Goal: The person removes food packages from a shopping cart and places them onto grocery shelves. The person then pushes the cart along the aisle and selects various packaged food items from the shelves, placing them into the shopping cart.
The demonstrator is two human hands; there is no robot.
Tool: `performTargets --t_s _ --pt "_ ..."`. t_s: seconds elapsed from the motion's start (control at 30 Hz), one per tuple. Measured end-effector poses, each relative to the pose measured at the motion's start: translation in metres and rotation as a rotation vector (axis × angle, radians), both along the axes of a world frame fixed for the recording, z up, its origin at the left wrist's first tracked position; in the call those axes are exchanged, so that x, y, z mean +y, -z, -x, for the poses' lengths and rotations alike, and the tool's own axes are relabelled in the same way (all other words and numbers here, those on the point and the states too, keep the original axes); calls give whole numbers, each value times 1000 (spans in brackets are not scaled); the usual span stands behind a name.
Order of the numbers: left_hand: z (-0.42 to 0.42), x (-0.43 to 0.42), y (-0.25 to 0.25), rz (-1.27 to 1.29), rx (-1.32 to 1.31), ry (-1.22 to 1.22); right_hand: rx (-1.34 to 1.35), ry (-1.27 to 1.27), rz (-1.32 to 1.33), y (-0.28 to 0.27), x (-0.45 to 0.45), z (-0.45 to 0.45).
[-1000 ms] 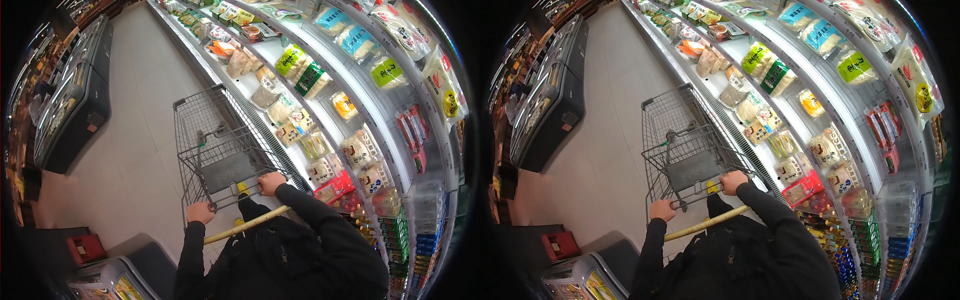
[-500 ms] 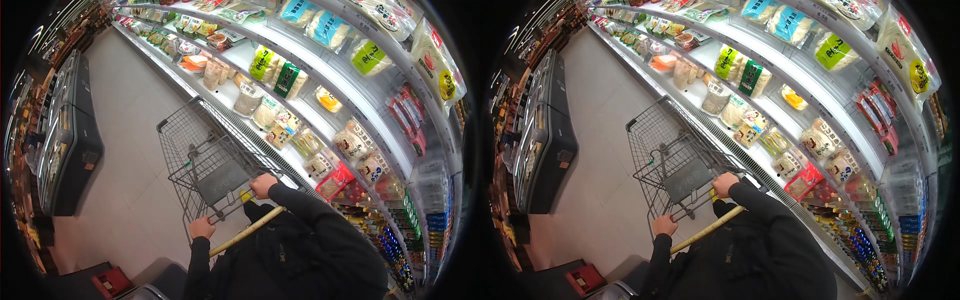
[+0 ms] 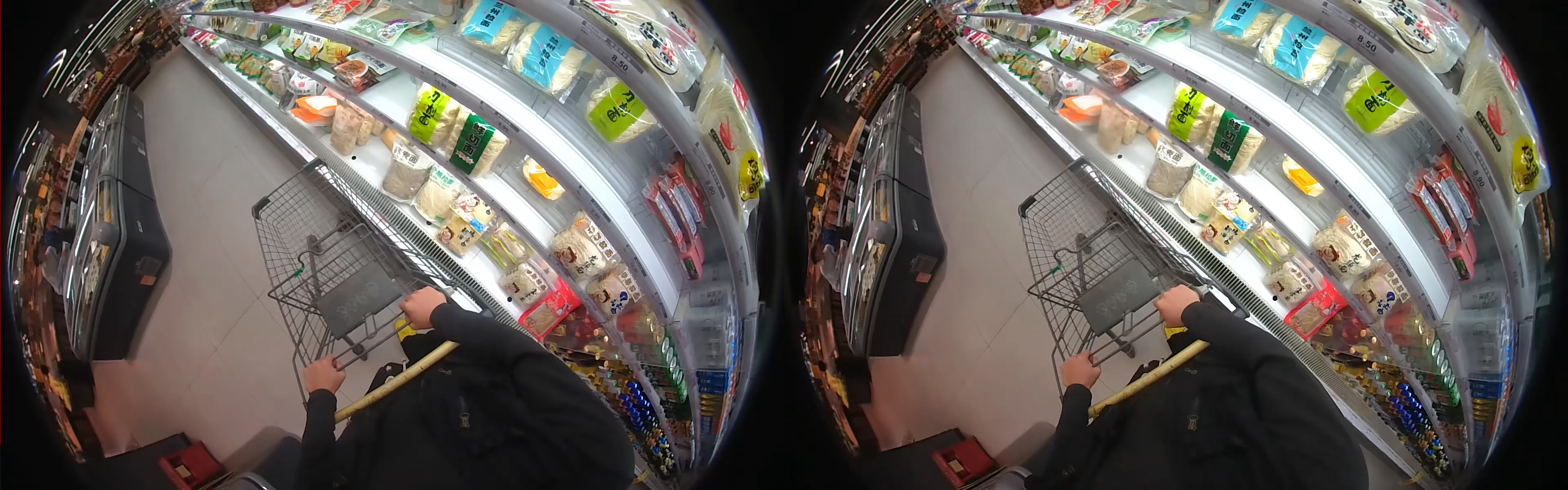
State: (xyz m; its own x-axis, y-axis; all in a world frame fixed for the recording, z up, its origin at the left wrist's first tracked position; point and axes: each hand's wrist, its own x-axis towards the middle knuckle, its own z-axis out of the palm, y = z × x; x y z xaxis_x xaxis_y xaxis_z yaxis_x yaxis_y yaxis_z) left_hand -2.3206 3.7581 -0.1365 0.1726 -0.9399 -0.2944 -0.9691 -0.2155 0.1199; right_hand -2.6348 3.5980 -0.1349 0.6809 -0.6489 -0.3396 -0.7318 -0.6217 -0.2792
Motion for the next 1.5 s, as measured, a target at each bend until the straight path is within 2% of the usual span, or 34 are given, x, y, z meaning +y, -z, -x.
performTargets --t_s 0.07,0.1,0.17,0.2,0.27,0.43,0.5,0.97,1.33,1.5 --pt "-7 -6 4 32 18 42 -30 -16 -8 2 -11 -5" --pt "-12 -8 5 57 -8 -21 -42 -14 -4 5 -14 -5" --pt "-15 -15 7 -29 31 32 -23 -16 -5 2 -21 -9" --pt "-18 -17 6 4 12 -26 -36 -8 18 2 -23 -11" --pt "-19 -22 5 -3 46 44 -23 -23 13 8 -31 -12" --pt "-23 -35 -4 12 29 17 -3 -23 26 -3 -43 -20" --pt "-24 -39 -10 -117 52 24 52 -36 -5 -2 -50 -24" --pt "-44 -68 -10 -109 121 -19 39 -33 -19 -3 -82 -45" --pt "-71 -102 -12 -101 64 36 81 4 -6 -11 -114 -73" --pt "-89 -119 -3 -102 100 11 118 -63 -11 -10 -135 -89"
